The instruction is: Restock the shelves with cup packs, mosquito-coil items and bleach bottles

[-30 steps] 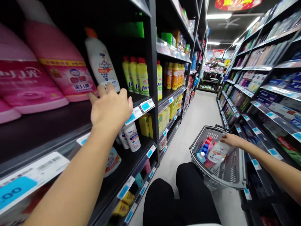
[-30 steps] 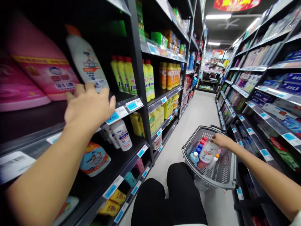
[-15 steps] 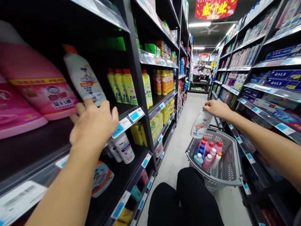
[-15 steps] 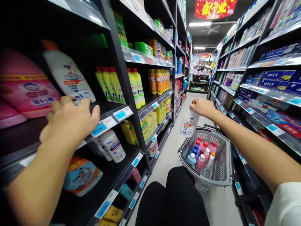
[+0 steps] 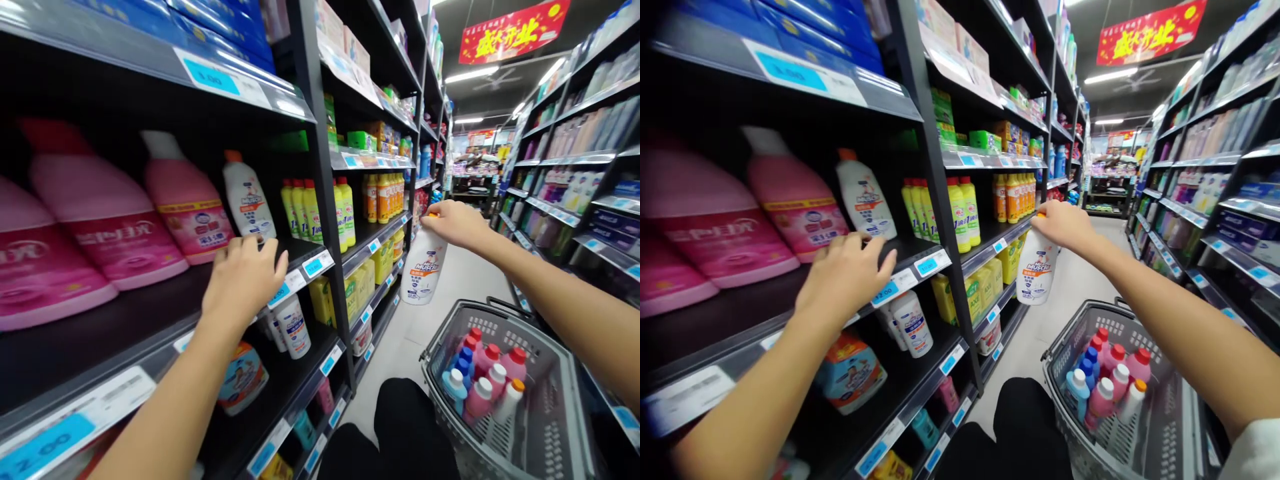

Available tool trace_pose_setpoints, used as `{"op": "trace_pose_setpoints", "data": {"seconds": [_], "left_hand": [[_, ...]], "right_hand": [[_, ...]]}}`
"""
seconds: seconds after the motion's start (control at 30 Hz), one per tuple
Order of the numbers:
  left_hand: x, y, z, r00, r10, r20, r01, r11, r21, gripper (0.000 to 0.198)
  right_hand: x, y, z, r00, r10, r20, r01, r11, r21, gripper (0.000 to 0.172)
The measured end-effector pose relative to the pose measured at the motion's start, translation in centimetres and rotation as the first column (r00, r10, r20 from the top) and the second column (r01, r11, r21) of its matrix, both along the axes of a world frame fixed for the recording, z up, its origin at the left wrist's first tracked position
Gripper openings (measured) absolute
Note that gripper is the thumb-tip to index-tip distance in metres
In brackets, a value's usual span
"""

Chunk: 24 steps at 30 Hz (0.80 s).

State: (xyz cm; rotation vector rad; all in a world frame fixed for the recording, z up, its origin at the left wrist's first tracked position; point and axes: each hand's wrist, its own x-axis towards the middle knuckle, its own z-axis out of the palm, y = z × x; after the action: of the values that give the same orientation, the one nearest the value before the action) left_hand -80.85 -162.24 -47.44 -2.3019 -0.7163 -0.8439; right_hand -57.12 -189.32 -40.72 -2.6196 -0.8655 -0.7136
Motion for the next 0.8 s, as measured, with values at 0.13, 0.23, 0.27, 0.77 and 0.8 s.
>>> {"op": "trace_pose_setpoints", "data": {"seconds": [0.13,0.23,0.27,0.77,0.8], "left_hand": [[0.2,0.3,-0.1,0.998,-0.066,-0.004,0.066,0.998,0.020,0.045],[0.4,0.6,0.0,0.991,-0.134,-0.012,0.134,0.990,0.041,0.041],[0.4,0.6,0.0,0.986,-0.168,-0.009,0.168,0.985,0.033,0.039],[5.5,-6.4,3.1,0.778,-0.349,0.523,0.595,0.141,-0.791,0.043],[5.3,-6.2,3.3,0.781,-0.317,0.538,0.604,0.166,-0.779,0.040]], "right_hand": [[0.3,1.4,1.1,0.988,0.143,0.050,-0.146,0.987,0.066,0.032],[0.4,2.5,2.2,0.959,0.273,0.073,-0.280,0.954,0.109,0.031],[0.4,2.9,2.6,0.947,0.309,0.088,-0.319,0.939,0.126,0.031],[-5.4,10.9,6.4,0.709,0.694,0.123,-0.703,0.686,0.185,0.024],[-5.8,11.5,6.6,0.686,0.715,0.132,-0.725,0.660,0.194,0.023]]}}
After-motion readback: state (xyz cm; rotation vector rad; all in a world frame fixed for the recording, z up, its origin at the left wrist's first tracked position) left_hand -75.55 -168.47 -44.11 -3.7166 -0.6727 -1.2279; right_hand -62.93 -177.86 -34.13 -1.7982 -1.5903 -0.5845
